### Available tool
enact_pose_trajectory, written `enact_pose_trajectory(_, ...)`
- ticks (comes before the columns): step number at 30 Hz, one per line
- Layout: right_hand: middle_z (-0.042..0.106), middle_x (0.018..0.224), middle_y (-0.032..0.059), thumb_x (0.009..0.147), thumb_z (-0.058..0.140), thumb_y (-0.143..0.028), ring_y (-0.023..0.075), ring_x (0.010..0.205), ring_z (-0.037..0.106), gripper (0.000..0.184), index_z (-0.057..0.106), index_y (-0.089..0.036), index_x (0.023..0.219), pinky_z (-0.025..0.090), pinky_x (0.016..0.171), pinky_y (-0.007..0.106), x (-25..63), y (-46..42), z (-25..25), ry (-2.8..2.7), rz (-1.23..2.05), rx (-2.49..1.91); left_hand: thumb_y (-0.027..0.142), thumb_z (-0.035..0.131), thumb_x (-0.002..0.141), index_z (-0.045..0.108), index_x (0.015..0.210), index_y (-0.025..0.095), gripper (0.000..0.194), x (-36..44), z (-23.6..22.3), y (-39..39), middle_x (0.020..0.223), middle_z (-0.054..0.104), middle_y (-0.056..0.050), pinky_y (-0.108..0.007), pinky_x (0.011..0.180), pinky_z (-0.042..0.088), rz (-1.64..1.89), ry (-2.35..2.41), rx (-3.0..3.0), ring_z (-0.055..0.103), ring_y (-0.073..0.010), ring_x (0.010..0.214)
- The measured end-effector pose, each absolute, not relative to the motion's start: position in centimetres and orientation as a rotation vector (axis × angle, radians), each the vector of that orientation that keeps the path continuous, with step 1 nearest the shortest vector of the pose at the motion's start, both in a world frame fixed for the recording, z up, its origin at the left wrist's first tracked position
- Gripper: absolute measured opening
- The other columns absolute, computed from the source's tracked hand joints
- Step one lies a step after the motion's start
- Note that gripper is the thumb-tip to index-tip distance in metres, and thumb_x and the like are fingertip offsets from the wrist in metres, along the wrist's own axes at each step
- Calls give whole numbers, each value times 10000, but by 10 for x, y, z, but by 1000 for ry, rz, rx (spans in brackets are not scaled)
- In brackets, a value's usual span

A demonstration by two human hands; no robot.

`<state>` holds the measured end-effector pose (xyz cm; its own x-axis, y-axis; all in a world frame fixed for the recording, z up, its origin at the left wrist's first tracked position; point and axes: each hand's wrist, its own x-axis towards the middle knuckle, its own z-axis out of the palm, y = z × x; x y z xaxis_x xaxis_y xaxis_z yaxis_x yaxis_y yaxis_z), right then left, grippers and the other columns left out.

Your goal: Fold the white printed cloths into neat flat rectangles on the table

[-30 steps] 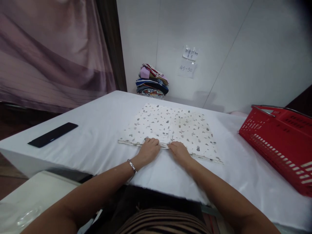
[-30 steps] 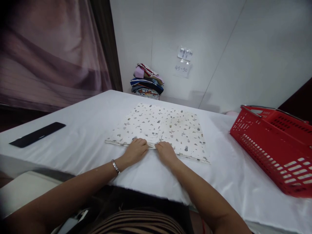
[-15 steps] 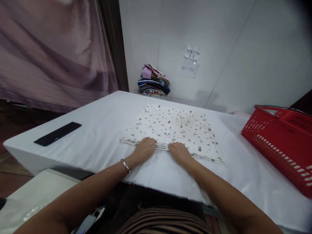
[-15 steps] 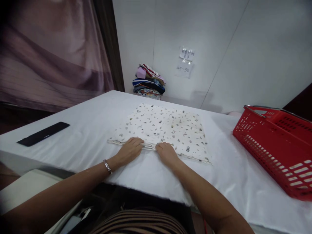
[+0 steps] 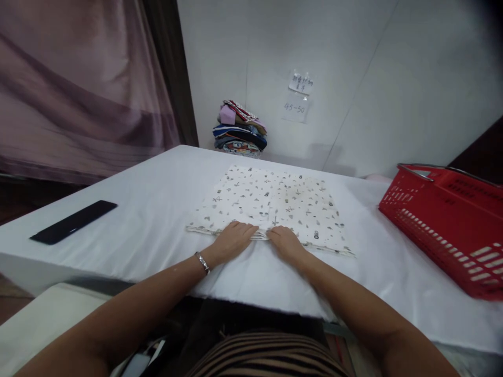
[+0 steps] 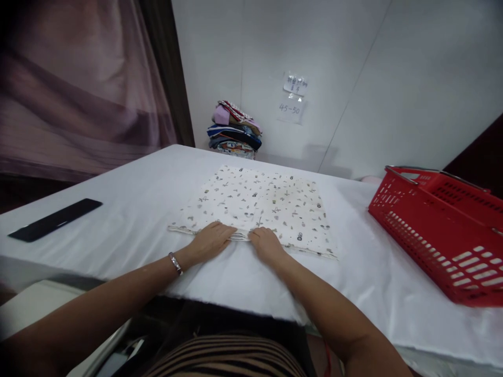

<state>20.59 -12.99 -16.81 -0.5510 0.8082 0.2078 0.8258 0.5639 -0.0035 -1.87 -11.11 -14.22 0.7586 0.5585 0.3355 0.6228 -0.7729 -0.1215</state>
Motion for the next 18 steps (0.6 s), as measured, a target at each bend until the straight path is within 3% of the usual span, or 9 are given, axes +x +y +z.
enact_pose_trajectory(3, 607, 972, 69, 889, 445, -166, 193, 916, 490, 268, 590, -180, 1115, 341, 774, 300, 208, -126, -171, -2613, -150, -1393, 130, 411, 885, 483, 1145, 173, 273, -4, -147, -109, 1035, 593, -63, -336, 809, 379, -439, -860, -2744, 524, -194, 955)
enact_pose_trajectory(10, 611, 975, 54, 918, 431, -188, 180, 900, 495, 273, 551, -181, 1163, 344, 757, 294, 206, -130, -165, -2587, -182, -1404, 118, 401, 885, 571, 1018, 177, 225, 13, -170, -93, 858, 591, -48, -329, 783, 381, -408, -829, -2794, 532, -184, 864)
enact_pose_trajectory(18, 613, 1116, 103, 913, 366, -100, 189, 974, 530, 371, 469, -152, 1266, 382, 799, 311, 247, -168, -127, -2587, -276, -1599, 224, 403, 896, 623, 935, 187, 226, 7, -154, -94, 837, 622, -45, -318, 732, 402, -479, -929, -2872, 547, -184, 810)
